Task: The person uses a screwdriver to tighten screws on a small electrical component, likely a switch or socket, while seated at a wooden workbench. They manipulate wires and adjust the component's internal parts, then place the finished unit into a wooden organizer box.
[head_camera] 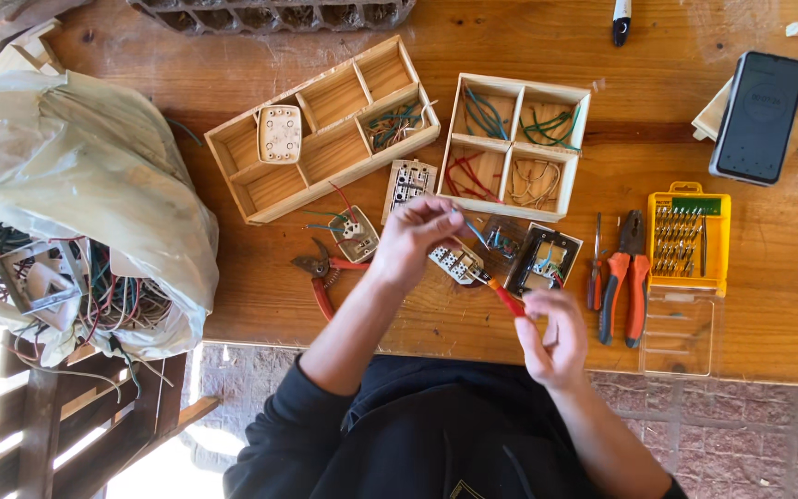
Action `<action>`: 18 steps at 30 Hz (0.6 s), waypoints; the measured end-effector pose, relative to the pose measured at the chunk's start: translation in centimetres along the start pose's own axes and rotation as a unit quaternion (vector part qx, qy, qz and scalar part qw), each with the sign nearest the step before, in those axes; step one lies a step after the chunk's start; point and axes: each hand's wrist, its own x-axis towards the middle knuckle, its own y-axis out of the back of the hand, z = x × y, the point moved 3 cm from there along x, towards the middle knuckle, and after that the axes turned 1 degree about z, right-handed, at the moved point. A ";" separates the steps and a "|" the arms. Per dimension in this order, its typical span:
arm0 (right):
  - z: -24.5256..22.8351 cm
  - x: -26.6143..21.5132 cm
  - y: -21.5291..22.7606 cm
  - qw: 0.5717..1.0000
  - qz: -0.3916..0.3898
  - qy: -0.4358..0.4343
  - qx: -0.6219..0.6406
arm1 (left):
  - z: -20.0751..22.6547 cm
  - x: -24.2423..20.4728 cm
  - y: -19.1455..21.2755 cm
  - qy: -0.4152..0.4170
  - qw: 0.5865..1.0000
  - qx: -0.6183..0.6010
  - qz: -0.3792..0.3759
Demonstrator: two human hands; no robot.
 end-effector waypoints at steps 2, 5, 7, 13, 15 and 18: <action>-3.0 4.4 -1.4 0.996 -0.017 0.068 -0.052 | -1.1 -2.1 -0.5 0.005 0.999 -0.029 0.016; -5.5 8.4 -2.7 0.982 -0.047 0.141 -0.118 | -2.7 -4.3 -0.7 0.014 0.998 -0.055 0.035; -6.1 9.1 -3.2 0.978 -0.059 0.146 -0.135 | -3.3 -5.4 -0.7 0.021 0.998 -0.051 0.038; -6.1 8.5 -3.7 0.968 -0.091 0.154 -0.176 | -3.1 -6.9 -0.9 0.007 0.998 -0.034 0.044; -6.7 8.3 -3.7 0.966 -0.106 0.161 -0.172 | -3.1 -7.3 -1.2 -0.005 0.999 -0.013 0.038; -6.7 8.2 -3.1 0.961 -0.123 0.160 -0.187 | -2.5 -8.0 -0.5 -0.038 0.997 0.053 0.032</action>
